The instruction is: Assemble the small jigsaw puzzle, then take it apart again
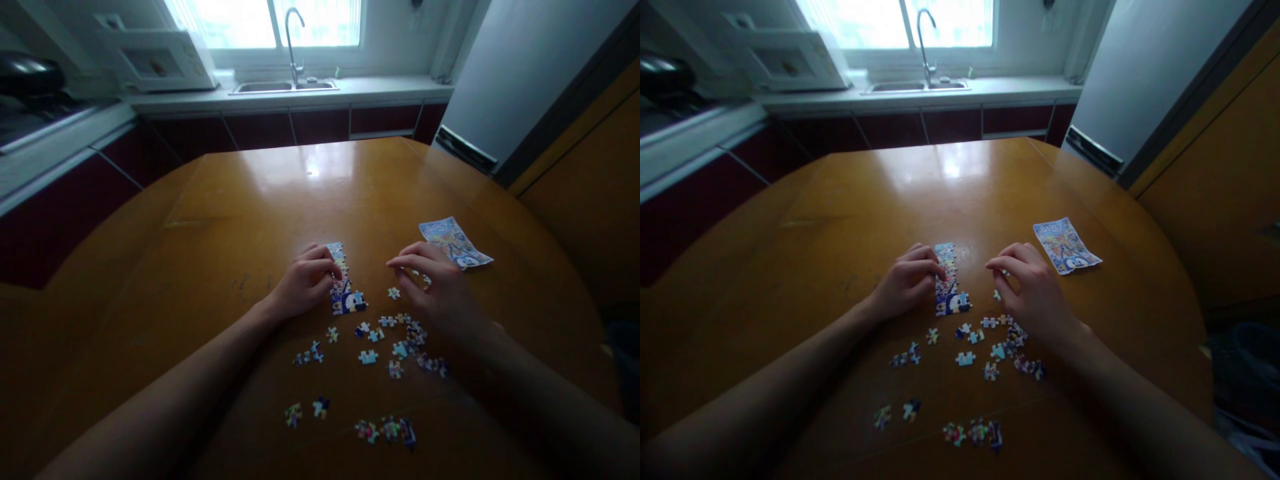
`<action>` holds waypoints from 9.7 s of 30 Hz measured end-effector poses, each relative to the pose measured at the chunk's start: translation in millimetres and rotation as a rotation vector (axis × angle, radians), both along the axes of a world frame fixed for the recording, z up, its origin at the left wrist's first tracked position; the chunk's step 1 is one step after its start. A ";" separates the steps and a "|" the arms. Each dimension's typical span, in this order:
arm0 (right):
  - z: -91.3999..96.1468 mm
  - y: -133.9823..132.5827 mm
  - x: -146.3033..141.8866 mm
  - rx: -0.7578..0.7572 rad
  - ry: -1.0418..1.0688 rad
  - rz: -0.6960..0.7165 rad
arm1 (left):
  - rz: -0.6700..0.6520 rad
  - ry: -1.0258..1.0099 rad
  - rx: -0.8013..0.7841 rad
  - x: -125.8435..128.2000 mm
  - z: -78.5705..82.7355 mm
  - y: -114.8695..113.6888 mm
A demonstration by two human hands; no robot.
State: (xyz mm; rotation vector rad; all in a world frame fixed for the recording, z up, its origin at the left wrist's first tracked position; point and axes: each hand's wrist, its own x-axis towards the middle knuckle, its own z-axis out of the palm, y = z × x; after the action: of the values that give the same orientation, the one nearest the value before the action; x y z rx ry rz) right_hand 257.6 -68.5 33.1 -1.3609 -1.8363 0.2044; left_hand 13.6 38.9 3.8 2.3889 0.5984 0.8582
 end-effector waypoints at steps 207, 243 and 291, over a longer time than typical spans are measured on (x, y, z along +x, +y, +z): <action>-22.6 9.0 -27.7 -0.112 -0.199 -0.055 | -0.191 0.268 0.097 -1.5 -2.4 -0.6; 17.6 26.9 70.1 0.261 0.190 -0.420 | -0.132 0.191 0.071 -2.6 3.4 2.3; 5.8 26.1 57.4 0.143 0.124 -0.295 | -0.081 0.159 0.061 -0.8 2.5 1.3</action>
State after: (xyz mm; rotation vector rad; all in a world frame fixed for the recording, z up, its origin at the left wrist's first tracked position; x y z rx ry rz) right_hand 315.0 -42.4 38.9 -1.4639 -1.4984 0.0033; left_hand 12.8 40.2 6.3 2.5354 0.5389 0.6656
